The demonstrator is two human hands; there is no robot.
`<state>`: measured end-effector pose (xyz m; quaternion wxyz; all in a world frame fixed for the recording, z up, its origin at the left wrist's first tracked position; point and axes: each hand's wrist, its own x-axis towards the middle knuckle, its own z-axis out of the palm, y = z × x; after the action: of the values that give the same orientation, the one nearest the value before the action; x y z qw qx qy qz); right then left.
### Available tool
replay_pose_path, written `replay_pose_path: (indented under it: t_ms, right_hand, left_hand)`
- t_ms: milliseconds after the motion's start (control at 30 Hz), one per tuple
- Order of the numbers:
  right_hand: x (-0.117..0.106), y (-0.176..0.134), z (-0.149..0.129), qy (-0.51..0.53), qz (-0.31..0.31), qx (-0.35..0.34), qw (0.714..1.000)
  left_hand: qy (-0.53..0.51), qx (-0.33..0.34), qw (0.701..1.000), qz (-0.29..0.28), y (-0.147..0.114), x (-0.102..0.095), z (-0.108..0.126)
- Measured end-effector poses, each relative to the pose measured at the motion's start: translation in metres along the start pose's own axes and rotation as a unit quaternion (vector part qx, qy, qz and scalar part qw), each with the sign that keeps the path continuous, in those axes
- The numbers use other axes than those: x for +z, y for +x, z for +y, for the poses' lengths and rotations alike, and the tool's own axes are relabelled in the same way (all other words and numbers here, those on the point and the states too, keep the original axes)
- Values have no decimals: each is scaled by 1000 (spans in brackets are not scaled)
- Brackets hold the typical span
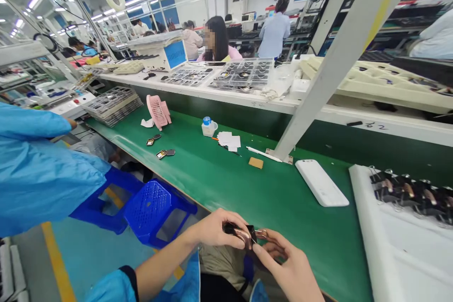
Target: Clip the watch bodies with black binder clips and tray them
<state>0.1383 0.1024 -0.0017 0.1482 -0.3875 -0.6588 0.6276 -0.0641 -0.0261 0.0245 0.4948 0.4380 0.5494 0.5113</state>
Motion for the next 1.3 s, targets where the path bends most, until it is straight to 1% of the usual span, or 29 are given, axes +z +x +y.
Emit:
replay_pose_path:
  t_ms: [67,133,200,267,367,433,533,700,933,1167,1300]
  right_hand:
    - [-1,-2,-3,-47,-7,-31,998]
    - [1,-2,-5,-48,4,-51,998]
    - [2,1,-4,1,18,-51,999]
    - [2,6,-2,75,16,-45,996]
    - [-1,13,2,160,-1,-44,986]
    - [-3,15,5,182,-5,-43,982]
    - [-3,15,8,189,-7,-41,981]
    - [-3,15,8,192,-18,-45,980]
    - [-3,14,5,187,-13,-57,981]
    - [-4,13,6,185,-13,-58,981]
    - [-4,13,3,184,-19,-55,981]
  left_hand:
    - [4,-24,999,-40,1,-6,8]
    - [19,-32,999,-38,2,-9,13]
    - [46,-26,999,-4,6,-13,15]
    - [43,-46,998,23,12,-16,13]
    - [-5,-85,996,38,22,-18,5]
    - [-17,-83,995,43,27,-17,1]
    - [2,-75,997,36,30,-15,-2]
    - [24,-80,996,21,34,-11,1]
    - [39,-73,996,21,36,-6,3]
    - [95,-55,994,0,40,-10,5]
    - [103,-55,993,-1,39,-14,9]
